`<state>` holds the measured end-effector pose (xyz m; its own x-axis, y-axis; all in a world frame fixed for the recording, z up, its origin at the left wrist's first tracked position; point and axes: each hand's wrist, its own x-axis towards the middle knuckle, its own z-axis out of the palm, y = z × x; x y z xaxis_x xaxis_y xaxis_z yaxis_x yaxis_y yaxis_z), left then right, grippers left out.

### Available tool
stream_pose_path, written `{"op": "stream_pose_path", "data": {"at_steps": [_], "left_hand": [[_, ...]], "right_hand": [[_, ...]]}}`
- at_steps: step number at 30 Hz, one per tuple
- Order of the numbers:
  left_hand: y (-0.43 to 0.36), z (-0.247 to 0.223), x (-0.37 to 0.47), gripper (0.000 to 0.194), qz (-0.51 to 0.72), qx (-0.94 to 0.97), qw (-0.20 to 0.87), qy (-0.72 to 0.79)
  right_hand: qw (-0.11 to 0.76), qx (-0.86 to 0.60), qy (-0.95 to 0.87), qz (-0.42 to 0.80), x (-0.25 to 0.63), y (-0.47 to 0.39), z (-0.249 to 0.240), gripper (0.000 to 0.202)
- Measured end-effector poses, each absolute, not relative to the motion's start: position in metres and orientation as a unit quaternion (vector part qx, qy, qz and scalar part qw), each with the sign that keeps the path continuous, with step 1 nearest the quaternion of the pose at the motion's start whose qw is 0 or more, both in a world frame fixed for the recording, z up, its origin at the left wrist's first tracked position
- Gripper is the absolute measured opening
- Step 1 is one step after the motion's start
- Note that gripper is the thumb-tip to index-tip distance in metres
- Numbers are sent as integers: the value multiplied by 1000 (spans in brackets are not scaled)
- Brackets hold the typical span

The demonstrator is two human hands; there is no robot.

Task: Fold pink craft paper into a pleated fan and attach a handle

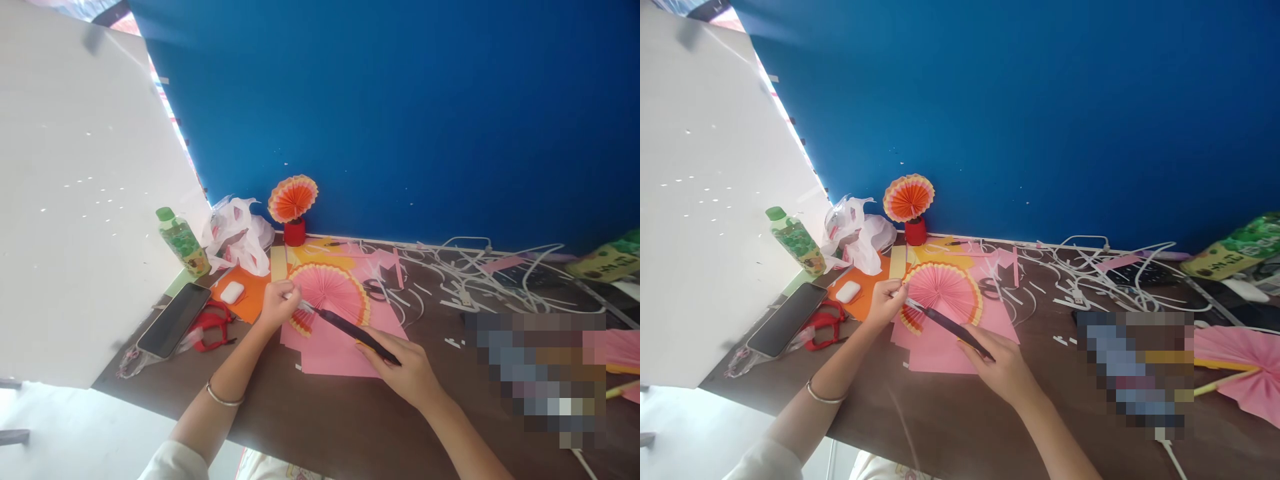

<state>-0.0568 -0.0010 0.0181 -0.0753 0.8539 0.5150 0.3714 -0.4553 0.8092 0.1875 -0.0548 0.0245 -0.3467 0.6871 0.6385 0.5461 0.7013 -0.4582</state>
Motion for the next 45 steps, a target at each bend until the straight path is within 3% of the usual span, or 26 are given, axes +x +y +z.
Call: {"op": "stream_pose_path", "data": {"at_steps": [12, 45], "left_hand": [[-3, 22, -58, 42, 566, 631, 236, 476], [3, 16, -62, 38, 648, 451, 417, 450]], "right_hand": [[424, -372, -820, 95, 187, -55, 27, 18], [424, -371, -819, 111, 189, -56, 22, 23]]}}
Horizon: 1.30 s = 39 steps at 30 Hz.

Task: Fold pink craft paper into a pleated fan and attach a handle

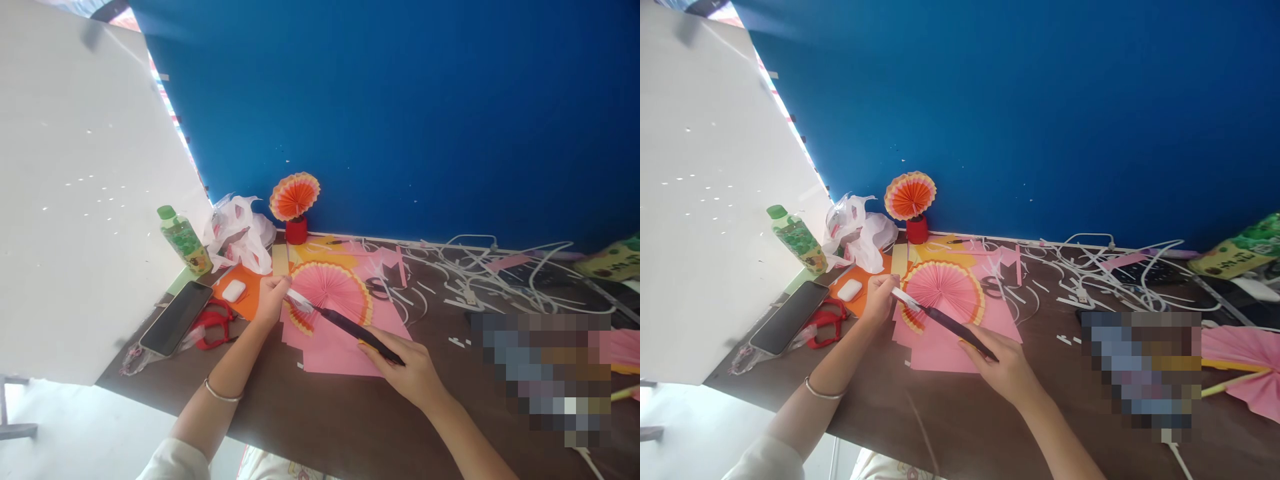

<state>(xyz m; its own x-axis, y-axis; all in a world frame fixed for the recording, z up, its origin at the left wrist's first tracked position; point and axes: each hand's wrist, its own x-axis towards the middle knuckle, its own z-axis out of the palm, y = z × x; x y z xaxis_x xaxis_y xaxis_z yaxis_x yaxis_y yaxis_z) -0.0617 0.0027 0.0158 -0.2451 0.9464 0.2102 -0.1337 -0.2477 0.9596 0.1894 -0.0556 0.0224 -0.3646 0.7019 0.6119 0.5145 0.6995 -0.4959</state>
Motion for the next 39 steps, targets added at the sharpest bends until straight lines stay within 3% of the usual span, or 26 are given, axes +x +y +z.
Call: {"op": "stream_pose_path", "data": {"at_steps": [39], "left_hand": [[6, 24, -56, 31, 693, 231, 560, 392]], "right_hand": [[431, -383, -811, 101, 187, -56, 23, 22]]}}
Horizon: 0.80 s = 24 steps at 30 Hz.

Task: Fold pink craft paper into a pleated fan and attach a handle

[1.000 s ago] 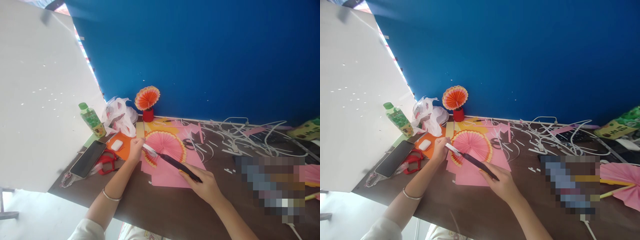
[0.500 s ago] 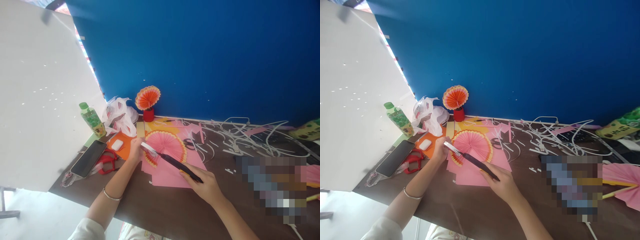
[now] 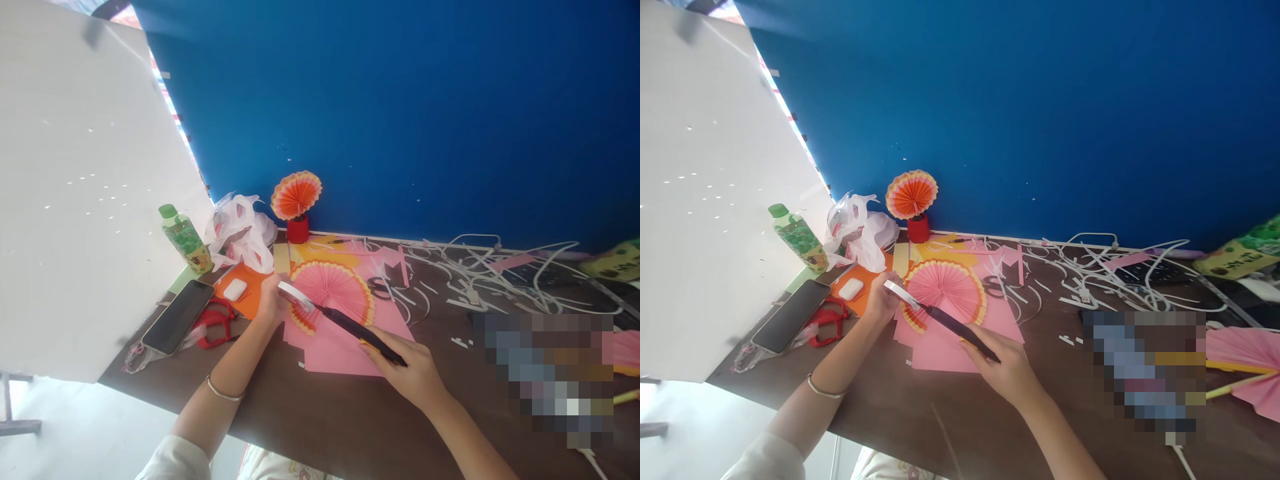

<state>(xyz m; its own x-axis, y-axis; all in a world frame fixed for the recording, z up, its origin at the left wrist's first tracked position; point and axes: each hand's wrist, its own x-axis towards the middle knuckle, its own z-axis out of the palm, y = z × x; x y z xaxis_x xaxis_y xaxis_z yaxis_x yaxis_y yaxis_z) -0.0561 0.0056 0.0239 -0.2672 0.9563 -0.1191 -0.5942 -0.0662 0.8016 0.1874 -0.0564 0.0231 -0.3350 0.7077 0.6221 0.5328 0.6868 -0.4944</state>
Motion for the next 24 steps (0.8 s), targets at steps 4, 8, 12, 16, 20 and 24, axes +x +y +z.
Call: {"op": "stream_pose_path", "data": {"at_steps": [4, 8, 12, 16, 20, 24], "left_hand": [[7, 21, -58, 34, 702, 218, 560, 383], [7, 21, -57, 35, 706, 193, 568, 376], [7, 24, -56, 35, 711, 165, 581, 359], [7, 28, -55, 32, 717, 122, 602, 328], [5, 29, -53, 34, 718, 83, 620, 305], [4, 36, -56, 38, 725, 51, 629, 277]], "right_hand": [[432, -376, -814, 97, 188, -55, 21, 23], [431, -375, -815, 98, 189, -56, 20, 23], [432, -375, -814, 99, 188, -56, 20, 24], [434, -368, -817, 95, 188, -57, 22, 25], [438, -365, -817, 88, 189, -57, 21, 26], [413, -369, -829, 75, 191, -54, 13, 24]]}}
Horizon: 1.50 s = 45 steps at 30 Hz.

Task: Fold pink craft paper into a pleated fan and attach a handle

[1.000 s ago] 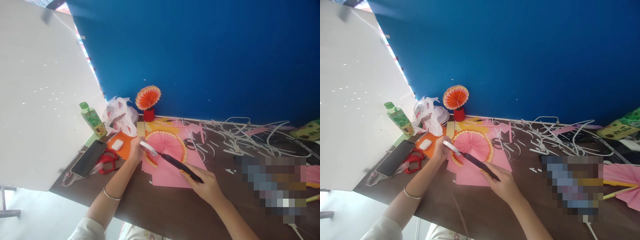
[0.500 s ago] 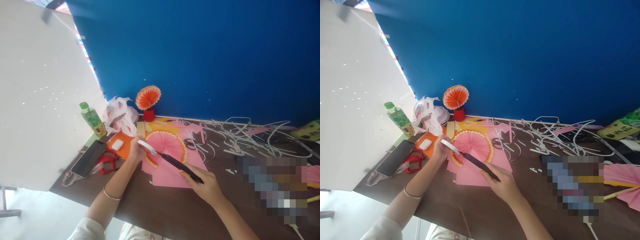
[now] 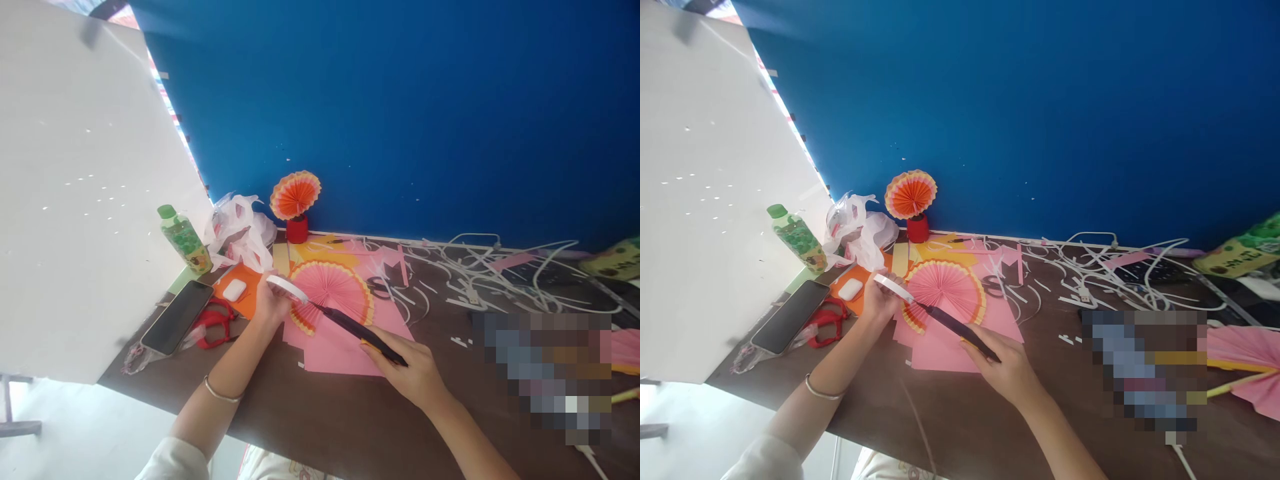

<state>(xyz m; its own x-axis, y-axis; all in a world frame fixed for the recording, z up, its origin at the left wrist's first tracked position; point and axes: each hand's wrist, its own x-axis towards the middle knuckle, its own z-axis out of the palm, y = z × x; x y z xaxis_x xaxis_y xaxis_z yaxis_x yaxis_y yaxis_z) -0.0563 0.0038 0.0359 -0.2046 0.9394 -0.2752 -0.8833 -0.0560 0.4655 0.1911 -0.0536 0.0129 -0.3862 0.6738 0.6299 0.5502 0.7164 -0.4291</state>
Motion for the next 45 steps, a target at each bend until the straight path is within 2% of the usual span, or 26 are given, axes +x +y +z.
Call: {"op": "stream_pose_path", "data": {"at_steps": [4, 9, 13, 18, 26, 31, 36, 38, 41, 45], "left_hand": [[4, 43, -65, 40, 748, 53, 622, 226], [4, 40, -66, 41, 738, 108, 636, 198], [4, 38, -59, 38, 694, 153, 672, 209], [4, 30, -52, 25, 644, 262, 655, 296], [-6, 26, -53, 19, 524, 572, 478, 413], [-2, 24, -55, 18, 502, 655, 385, 413], [3, 14, -56, 12, 486, 733, 195, 434], [3, 11, -55, 11, 469, 755, 153, 432], [3, 9, -54, 11, 470, 756, 182, 418], [-2, 8, -49, 12, 515, 684, 297, 422]], "right_hand": [[394, -388, -831, 66, 195, -45, 5, 20], [471, -535, -700, 42, 204, -37, 8, 28], [494, -601, -620, 103, 207, -34, 12, 33], [516, -592, -592, 179, 207, -32, 10, 37], [508, -615, -572, 191, 201, -35, 15, 36], [503, -616, -574, 195, 200, -35, 13, 38], [504, -609, -582, 192, 199, -36, 13, 38], [501, -608, -585, 192, 199, -36, 14, 37], [498, -606, -589, 195, 198, -37, 15, 37], [500, -599, -592, 204, 198, -37, 16, 36]]}}
